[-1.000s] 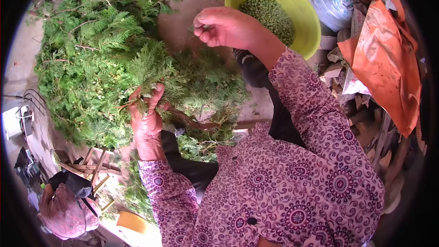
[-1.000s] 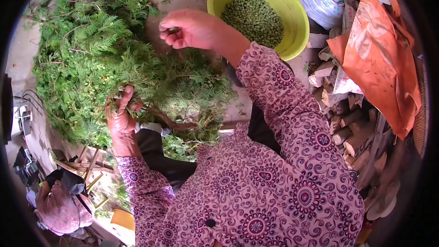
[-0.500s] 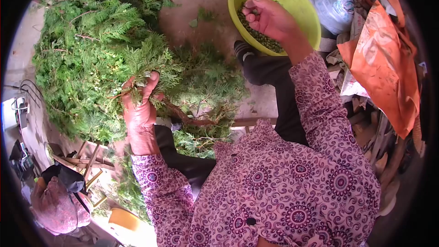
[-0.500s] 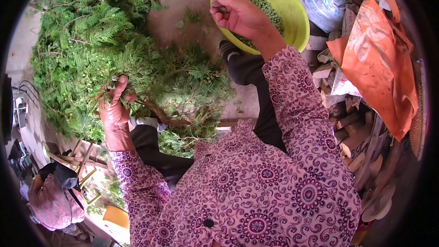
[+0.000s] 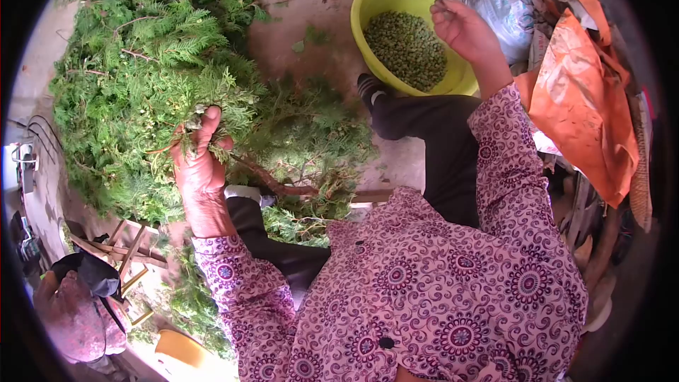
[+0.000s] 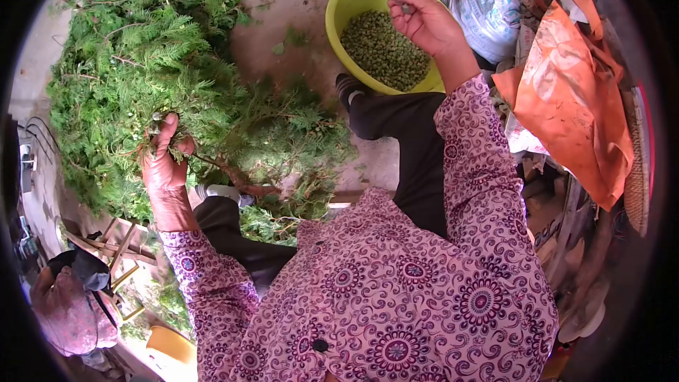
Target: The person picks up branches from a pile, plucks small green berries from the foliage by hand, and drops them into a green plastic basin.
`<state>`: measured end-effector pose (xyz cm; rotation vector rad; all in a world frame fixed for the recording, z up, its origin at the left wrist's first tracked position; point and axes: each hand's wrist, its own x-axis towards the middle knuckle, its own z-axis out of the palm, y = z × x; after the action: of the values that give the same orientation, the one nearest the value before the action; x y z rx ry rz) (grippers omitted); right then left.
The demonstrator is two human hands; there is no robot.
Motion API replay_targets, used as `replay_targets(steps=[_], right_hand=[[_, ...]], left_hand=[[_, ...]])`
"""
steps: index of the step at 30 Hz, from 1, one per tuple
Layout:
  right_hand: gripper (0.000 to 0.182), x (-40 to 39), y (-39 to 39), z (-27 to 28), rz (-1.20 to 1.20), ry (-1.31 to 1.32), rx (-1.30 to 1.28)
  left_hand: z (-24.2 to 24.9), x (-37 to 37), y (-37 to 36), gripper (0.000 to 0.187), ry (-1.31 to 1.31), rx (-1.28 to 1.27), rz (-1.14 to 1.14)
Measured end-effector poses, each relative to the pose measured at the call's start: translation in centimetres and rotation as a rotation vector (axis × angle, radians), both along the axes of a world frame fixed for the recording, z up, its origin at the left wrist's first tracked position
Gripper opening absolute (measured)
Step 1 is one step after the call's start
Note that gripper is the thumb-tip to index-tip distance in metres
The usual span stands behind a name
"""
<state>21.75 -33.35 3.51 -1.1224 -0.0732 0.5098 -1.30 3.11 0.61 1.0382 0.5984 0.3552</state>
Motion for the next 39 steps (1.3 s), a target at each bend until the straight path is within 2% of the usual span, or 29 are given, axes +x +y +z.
replay_targets(steps=[3,10,18,21,23,24,27,29,35,39], right_hand=[[0.012,0.4,-0.6,1.5,-0.025,-0.045,0.028],[0.012,0.2,-1.1,0.8,-0.037,0.008,-0.005],[0.012,1.0,-2.8,-0.3,-0.070,0.019,-0.038],[0.019,1.3,-3.3,-0.6,-0.121,-0.075,-0.149],[0.034,0.3,-2.9,-0.1,-0.320,-0.075,-0.556],[0.046,0.3,-3.4,-0.2,-0.289,-0.036,-0.744],[0.045,0.5,-5.7,-1.9,-0.244,-0.062,-0.718],[0.039,1.2,-6.7,-3.6,-0.291,0.000,-0.610],[0.029,1.0,-7.0,-5.4,-0.229,0.062,-0.529],[0.029,2.0,-8.9,-7.6,-0.230,0.224,-0.459]], left_hand=[[0.3,-0.1,0.1,0.036,-0.020,-0.010,0.006],[-0.7,-0.2,0.5,0.040,-0.023,-0.004,0.001],[-1.3,-0.2,1.1,0.030,-0.020,-0.008,0.003],[0.1,-0.6,1.4,0.029,-0.025,-0.013,0.044],[0.4,-0.5,1.4,0.030,0.004,-0.025,0.094],[1.0,-0.6,0.8,0.030,0.008,-0.055,0.100],[0.9,-0.7,0.7,0.031,0.009,-0.035,0.109],[1.2,-1.0,1.1,0.037,-0.032,-0.053,0.162],[0.7,-3.6,3.2,0.030,-0.082,-0.146,0.188],[-0.2,-5.1,4.8,0.032,-0.054,-0.149,0.297]])
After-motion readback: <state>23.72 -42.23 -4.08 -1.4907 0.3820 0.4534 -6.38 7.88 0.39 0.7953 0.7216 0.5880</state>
